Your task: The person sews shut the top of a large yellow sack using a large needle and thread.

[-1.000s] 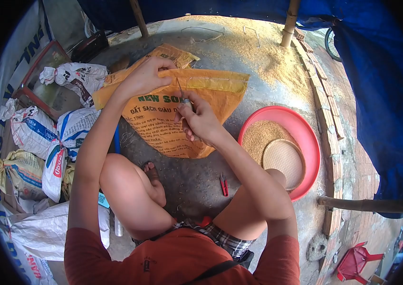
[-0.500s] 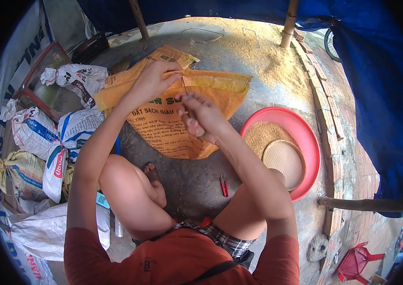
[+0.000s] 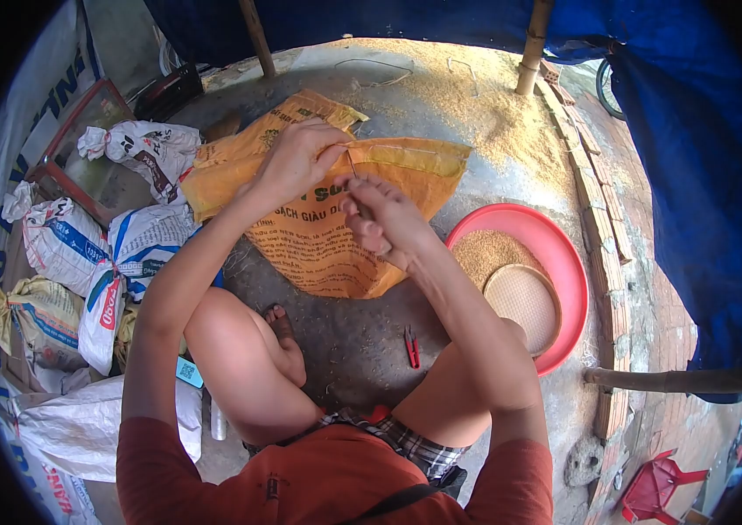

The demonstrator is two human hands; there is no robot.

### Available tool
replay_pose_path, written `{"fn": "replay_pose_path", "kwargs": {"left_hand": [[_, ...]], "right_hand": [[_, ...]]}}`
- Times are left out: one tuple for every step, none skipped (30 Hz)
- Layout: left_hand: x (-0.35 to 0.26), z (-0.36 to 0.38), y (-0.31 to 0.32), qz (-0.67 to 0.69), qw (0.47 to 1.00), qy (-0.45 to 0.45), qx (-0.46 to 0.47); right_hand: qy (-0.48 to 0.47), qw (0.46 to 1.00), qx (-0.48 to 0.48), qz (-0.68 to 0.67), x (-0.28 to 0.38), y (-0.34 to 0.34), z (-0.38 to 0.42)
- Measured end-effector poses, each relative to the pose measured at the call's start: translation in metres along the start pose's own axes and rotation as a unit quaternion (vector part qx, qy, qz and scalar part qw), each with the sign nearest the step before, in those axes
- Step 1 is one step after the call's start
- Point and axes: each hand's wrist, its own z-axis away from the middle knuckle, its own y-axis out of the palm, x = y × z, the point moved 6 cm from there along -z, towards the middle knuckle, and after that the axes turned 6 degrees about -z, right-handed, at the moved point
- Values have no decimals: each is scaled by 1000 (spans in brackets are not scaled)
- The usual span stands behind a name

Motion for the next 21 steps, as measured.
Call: {"fn": "replay_pose_path", "kwargs": {"left_hand": [[0, 0, 1, 5, 1000, 6, -1], [-1, 1, 2, 5, 1000, 6, -1], [-2, 1, 2, 1, 1000, 11, -4], [-3, 1, 3, -3, 1000, 17, -6], [-4, 1, 3, -3, 1000, 18, -5], [-5, 1, 3, -6, 1000, 12, -2], [-4, 1, 2, -9, 1000, 5, -1], [-3, 1, 2, -10, 1000, 4, -2], [-2, 2, 2, -10, 1000, 6, -11], [-1, 3, 2, -11, 1000, 8, -18], [-1, 3, 1, -11, 1000, 7, -19], [-1, 3, 1, -1, 1000, 2, -17], [-1, 3, 1, 10, 1000, -4, -15], [-1, 3, 1, 10, 1000, -5, -15], [-2, 3, 1, 10, 1000, 4, -20], [-3, 3, 0, 9, 1000, 13, -25], [-3, 3, 1, 9, 1000, 13, -26], [-5, 3, 2, 8, 1000, 15, -26], [-6, 4, 4, 9, 999, 18, -25], [-7, 3, 4, 9, 999, 20, -23], [-9, 3, 2, 12, 999, 21, -29]], "right_hand": [[-52, 973, -67, 213, 4, -2, 3], [-101, 895, -131, 414, 10, -1, 5], [-101, 895, -130, 414, 10, -4, 4], [-142, 860, -123, 475, 13, -7, 2], [-182, 819, -116, 532, 14, -13, -1], [-221, 772, -109, 586, 15, -18, -3], [-259, 720, -100, 636, 16, -20, -4], [-293, 662, -89, 684, 16, -9, -4], [-293, 662, -87, 685, 21, -3, -1], [-167, 885, -56, 431, 20, -11, -2], [-19, 992, -18, 122, 7, -9, -2], [-18, 992, -17, 122, 8, -10, -3], [13, 1000, 4, 15, 4, -9, -3], [43, 995, 25, -92, 1, -2, -3], [43, 995, 25, -91, -3, 2, -1], [-38, 978, -63, 196, 1, -2, 1], [-115, 867, -144, 463, 11, 2, 5], [-115, 867, -143, 463, 8, -5, 1], [-177, 813, -134, 538, 9, -13, -3], [-236, 749, -123, 607, 11, -3, -2], [-237, 749, -124, 606, 12, 1, 1]]}}
